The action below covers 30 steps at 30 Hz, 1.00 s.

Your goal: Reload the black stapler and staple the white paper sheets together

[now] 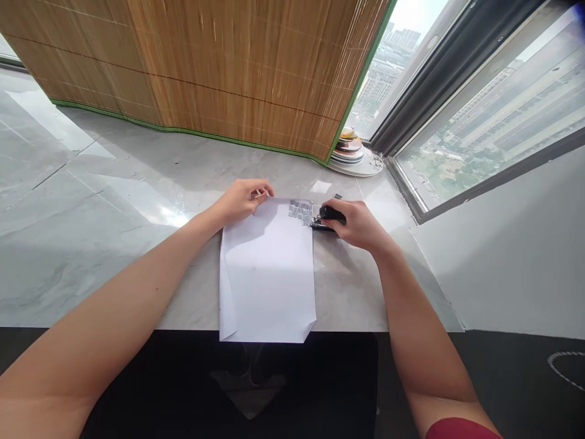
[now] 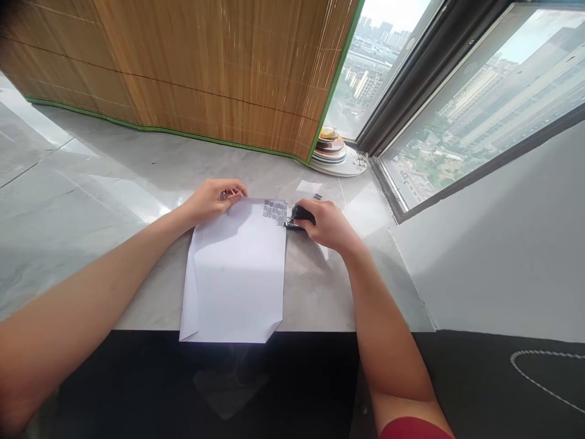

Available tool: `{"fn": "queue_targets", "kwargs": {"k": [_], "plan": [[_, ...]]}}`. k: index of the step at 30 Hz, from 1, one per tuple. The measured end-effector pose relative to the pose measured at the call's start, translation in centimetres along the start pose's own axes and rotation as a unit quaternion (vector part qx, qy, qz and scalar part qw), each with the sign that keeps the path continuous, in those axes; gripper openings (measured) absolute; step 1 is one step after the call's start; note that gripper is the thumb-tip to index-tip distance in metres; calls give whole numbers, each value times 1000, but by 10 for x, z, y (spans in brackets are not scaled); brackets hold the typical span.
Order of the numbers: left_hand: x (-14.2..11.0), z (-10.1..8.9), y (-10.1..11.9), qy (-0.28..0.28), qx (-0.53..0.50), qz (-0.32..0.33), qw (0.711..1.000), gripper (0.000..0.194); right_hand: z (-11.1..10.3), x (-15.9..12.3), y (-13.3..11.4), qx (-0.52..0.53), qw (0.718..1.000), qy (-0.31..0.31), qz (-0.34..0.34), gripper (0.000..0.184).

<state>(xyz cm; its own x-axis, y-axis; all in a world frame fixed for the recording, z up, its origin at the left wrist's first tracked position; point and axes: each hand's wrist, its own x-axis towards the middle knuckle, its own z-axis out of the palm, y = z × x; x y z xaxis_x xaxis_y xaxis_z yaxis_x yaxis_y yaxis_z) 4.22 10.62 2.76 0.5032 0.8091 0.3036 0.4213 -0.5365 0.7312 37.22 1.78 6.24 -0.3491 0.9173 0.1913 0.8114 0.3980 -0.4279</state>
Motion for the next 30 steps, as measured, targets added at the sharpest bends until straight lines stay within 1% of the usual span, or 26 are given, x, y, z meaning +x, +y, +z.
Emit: {"fn": "queue_targets", "kwargs": {"k": [3,6,8,11,12,13,15,17,19,24,28,30], "plan": [[0,4,0,-2,2,-10,1000,17,-3,-1,-6,6,1000,-13,-7,13],[1,10,3,-14,33,1,999,19,-3,-2,-10,11,1000,-23,-11,14],[0,16,9,-11,86,24,996,19,-3,-2,-12,14,999,-29,-11,14],[-5,25,23,-2,165,81,983,21,-3,-1,-14,19,999,-32,-9,15],[-7,28,28,-13,175,102,979,21,-2,-1,-15,23,999,-32,-9,16],[-9,31,32,-37,175,123,976,22,-2,-1,-16,28,999,-32,-10,16],[-13,38,37,-103,152,170,968,23,0,-1,-19,41,999,-31,-10,17],[-16,43,37,-158,119,212,957,28,2,0,-23,49,998,-27,-8,18],[-18,47,36,-189,101,232,949,36,4,0,-26,50,999,-22,-2,19],[-20,50,34,-227,118,200,946,43,8,1,-31,37,999,-25,6,27],[-22,54,34,-240,116,175,948,48,13,2,-35,-1,1000,-14,21,47],[-23,57,33,-238,116,172,949,50,17,2,-37,-28,999,-2,36,51]]}}
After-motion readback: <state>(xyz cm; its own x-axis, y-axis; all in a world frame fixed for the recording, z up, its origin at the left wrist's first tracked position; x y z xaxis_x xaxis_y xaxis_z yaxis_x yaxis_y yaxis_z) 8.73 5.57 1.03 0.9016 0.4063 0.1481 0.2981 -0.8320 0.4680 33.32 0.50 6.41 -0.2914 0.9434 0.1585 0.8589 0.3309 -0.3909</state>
